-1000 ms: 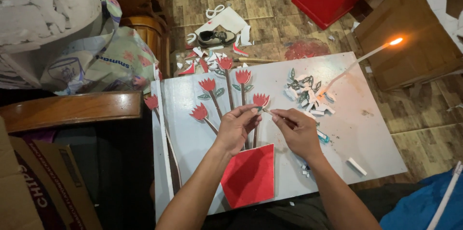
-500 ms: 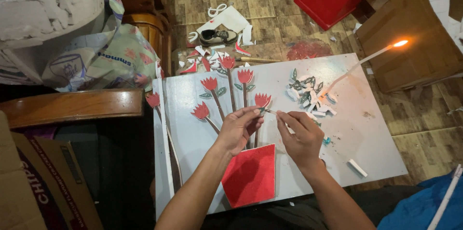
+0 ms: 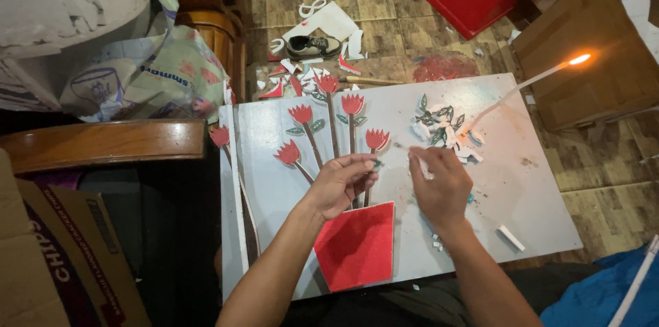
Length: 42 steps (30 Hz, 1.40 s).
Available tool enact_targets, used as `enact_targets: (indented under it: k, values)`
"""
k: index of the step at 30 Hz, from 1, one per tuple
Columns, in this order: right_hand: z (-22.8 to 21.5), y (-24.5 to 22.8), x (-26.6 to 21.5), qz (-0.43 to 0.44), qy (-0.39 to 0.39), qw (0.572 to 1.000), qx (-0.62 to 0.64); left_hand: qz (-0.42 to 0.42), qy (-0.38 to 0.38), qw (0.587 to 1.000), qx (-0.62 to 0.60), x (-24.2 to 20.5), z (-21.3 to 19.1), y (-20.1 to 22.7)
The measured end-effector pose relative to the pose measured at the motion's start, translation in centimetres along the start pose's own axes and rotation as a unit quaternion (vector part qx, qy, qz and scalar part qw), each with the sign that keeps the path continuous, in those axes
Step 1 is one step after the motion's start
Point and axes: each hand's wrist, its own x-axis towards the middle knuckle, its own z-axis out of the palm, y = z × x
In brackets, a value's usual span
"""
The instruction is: The person is creating a paper flower arrangement by cutting out shapes, gluing them to stems, and arranging them in a paper pot.
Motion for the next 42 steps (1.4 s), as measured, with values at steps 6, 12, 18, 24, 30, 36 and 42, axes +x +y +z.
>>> enact_targets:
  k: [6,12,18,24,30,36,42]
  values:
    - [-0.8,0.6,3.7,0.362,-0.24,0.847,0.306,0.116,-0.01,0.973,0.197,-0.2,-0.8,0.7]
    - [-0.6,-1.2,6.0,0.286,-0.448,0.771,0.35,0.091,-0.011,0.885,0.457,-3.5,2.2,3.7]
    - [0.2,-2.3,5.2,0.27,-0.518,0.731,0.353,0.087,-0.011,0.868,0.488,-5.9,3.6,4.9]
    - [1.2,-1.4,4.6,0.262,-0.519,0.712,0.394,0.063,-0.013,0.931,0.358,-5.5,2.1,4.2]
    - [2.6,-0.8,5.6,0.237,-0.536,0.704,0.401,0.055,0.013,0.93,0.362,-5.0,1.1,5.1]
    - [4.3,-1.0,7.5,0.117,-0.574,0.711,0.389,0.053,0.016,0.943,0.33,-2.9,-1.6,4.6]
    - [5.5,-1.1,8.4,0.086,-0.604,0.692,0.386,0.043,0.019,0.958,0.282,-2.0,-3.0,4.5]
